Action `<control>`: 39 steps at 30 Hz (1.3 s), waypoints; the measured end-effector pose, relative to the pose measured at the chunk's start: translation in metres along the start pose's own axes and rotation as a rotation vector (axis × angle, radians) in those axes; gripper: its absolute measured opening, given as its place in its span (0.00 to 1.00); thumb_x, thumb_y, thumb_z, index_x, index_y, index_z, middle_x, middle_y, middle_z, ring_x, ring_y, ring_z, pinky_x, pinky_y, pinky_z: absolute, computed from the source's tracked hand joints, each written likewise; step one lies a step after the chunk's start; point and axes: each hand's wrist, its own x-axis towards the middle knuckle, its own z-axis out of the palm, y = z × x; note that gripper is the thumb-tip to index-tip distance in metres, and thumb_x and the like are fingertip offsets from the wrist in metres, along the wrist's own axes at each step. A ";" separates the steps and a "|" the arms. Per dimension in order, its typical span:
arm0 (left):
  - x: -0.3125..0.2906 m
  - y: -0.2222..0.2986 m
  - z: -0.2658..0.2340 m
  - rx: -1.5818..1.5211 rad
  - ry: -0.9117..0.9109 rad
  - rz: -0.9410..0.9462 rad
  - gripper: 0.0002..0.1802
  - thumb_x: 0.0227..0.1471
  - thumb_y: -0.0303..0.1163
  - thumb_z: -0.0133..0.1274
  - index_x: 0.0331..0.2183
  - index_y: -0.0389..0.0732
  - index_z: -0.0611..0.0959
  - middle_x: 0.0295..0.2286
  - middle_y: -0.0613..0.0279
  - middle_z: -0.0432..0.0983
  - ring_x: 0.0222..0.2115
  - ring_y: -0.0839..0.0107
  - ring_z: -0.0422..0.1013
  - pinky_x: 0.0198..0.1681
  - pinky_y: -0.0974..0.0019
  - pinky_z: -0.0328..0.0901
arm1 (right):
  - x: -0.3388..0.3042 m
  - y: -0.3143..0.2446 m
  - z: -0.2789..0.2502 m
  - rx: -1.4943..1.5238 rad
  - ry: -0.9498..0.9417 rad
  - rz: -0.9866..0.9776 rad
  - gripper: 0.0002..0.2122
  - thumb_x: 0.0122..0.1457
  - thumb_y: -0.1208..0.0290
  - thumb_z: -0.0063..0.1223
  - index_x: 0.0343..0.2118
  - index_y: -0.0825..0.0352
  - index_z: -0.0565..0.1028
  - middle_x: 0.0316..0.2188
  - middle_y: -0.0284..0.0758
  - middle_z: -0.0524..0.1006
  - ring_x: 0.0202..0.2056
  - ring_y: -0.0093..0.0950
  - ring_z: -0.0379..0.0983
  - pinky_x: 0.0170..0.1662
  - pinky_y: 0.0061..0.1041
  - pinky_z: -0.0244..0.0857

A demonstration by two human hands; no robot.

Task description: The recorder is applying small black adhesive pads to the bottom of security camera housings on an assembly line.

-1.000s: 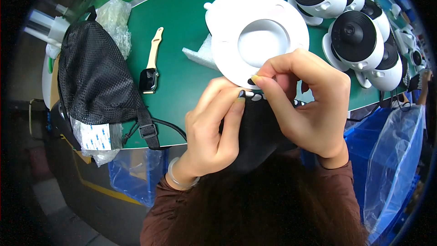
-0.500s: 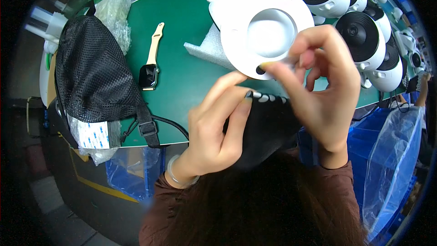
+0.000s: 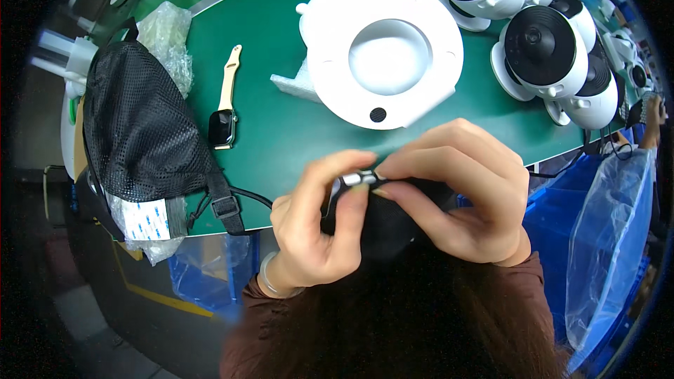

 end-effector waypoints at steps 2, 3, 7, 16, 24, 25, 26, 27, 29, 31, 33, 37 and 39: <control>-0.003 -0.003 -0.004 0.110 -0.063 0.023 0.07 0.41 0.17 0.47 0.28 0.33 0.74 0.18 0.59 0.70 0.14 0.74 0.67 0.18 0.78 0.59 | 0.001 -0.006 0.000 -0.027 0.026 0.089 0.09 0.33 0.81 0.58 0.23 0.70 0.74 0.21 0.35 0.73 0.22 0.28 0.68 0.24 0.19 0.60; -0.006 -0.005 -0.005 0.109 -0.036 0.015 0.07 0.40 0.17 0.47 0.28 0.33 0.74 0.17 0.60 0.70 0.14 0.74 0.67 0.18 0.78 0.59 | 0.001 -0.009 0.001 -0.054 0.045 0.174 0.09 0.33 0.81 0.58 0.22 0.69 0.74 0.20 0.35 0.73 0.22 0.27 0.68 0.24 0.19 0.60; -0.006 -0.004 -0.009 0.072 -0.051 -0.026 0.06 0.39 0.18 0.49 0.26 0.33 0.75 0.16 0.61 0.70 0.13 0.74 0.67 0.17 0.78 0.59 | 0.000 -0.005 -0.005 -0.052 -0.063 0.161 0.09 0.33 0.81 0.58 0.22 0.69 0.74 0.20 0.34 0.73 0.22 0.27 0.68 0.24 0.19 0.60; -0.006 -0.001 -0.002 0.187 -0.007 0.046 0.07 0.36 0.16 0.52 0.25 0.33 0.75 0.16 0.61 0.71 0.11 0.75 0.66 0.15 0.78 0.58 | -0.005 0.002 0.001 -0.207 0.044 -0.051 0.06 0.36 0.77 0.56 0.21 0.65 0.72 0.17 0.31 0.70 0.20 0.28 0.69 0.25 0.24 0.64; -0.002 0.000 0.000 0.246 0.012 0.083 0.07 0.36 0.16 0.51 0.25 0.33 0.75 0.15 0.61 0.70 0.11 0.74 0.66 0.15 0.78 0.58 | -0.003 -0.001 0.002 -0.304 0.068 -0.076 0.06 0.36 0.79 0.56 0.21 0.64 0.73 0.25 0.31 0.76 0.26 0.27 0.72 0.36 0.27 0.66; -0.002 -0.001 0.000 0.256 0.008 0.100 0.07 0.37 0.16 0.51 0.25 0.33 0.75 0.15 0.61 0.70 0.11 0.73 0.67 0.15 0.77 0.58 | -0.003 -0.002 0.003 -0.306 0.069 -0.074 0.06 0.36 0.79 0.56 0.21 0.64 0.73 0.25 0.31 0.76 0.26 0.27 0.72 0.36 0.27 0.66; -0.003 -0.001 0.000 0.253 0.005 0.101 0.07 0.37 0.16 0.51 0.25 0.33 0.75 0.15 0.61 0.70 0.11 0.73 0.67 0.15 0.77 0.58 | -0.004 -0.003 0.003 -0.303 0.065 -0.092 0.06 0.36 0.80 0.55 0.21 0.65 0.72 0.26 0.33 0.75 0.26 0.28 0.72 0.35 0.27 0.66; -0.003 -0.002 0.001 0.254 0.039 0.081 0.06 0.38 0.17 0.51 0.26 0.33 0.74 0.16 0.60 0.70 0.12 0.73 0.67 0.16 0.77 0.59 | -0.006 -0.005 0.003 -0.303 0.060 -0.108 0.06 0.37 0.80 0.54 0.21 0.66 0.72 0.26 0.35 0.75 0.26 0.29 0.72 0.35 0.27 0.67; 0.000 -0.006 0.002 0.191 0.134 -0.001 0.04 0.42 0.19 0.49 0.27 0.32 0.74 0.17 0.58 0.71 0.16 0.73 0.69 0.20 0.76 0.60 | -0.010 -0.017 -0.002 -0.254 0.023 -0.178 0.05 0.40 0.81 0.51 0.23 0.69 0.71 0.28 0.44 0.74 0.30 0.33 0.73 0.33 0.27 0.68; 0.001 -0.006 -0.006 0.133 0.133 -0.119 0.04 0.42 0.17 0.47 0.27 0.31 0.73 0.21 0.58 0.71 0.21 0.73 0.68 0.25 0.77 0.61 | 0.006 -0.029 -0.022 -0.119 -0.123 0.096 0.04 0.43 0.83 0.48 0.24 0.71 0.71 0.30 0.45 0.74 0.34 0.31 0.73 0.35 0.26 0.66; 0.013 0.000 -0.002 0.102 0.058 -0.023 0.04 0.41 0.17 0.48 0.27 0.31 0.74 0.23 0.56 0.71 0.23 0.73 0.67 0.27 0.77 0.60 | 0.009 -0.003 -0.032 -0.224 0.267 0.045 0.03 0.46 0.82 0.49 0.25 0.74 0.71 0.30 0.44 0.74 0.33 0.28 0.72 0.38 0.22 0.64; 0.017 -0.005 -0.004 0.023 -0.009 -0.079 0.06 0.40 0.16 0.48 0.27 0.31 0.75 0.28 0.54 0.69 0.29 0.71 0.66 0.33 0.75 0.59 | 0.027 0.015 -0.028 -0.057 0.190 0.325 0.05 0.48 0.77 0.51 0.26 0.73 0.72 0.22 0.33 0.73 0.27 0.18 0.71 0.34 0.13 0.63; 0.019 -0.006 -0.002 -0.020 -0.017 -0.090 0.06 0.40 0.16 0.48 0.27 0.31 0.74 0.28 0.55 0.70 0.29 0.71 0.67 0.33 0.75 0.59 | 0.028 0.016 -0.028 -0.058 0.180 0.333 0.05 0.48 0.77 0.51 0.26 0.73 0.72 0.22 0.32 0.73 0.26 0.18 0.70 0.34 0.13 0.63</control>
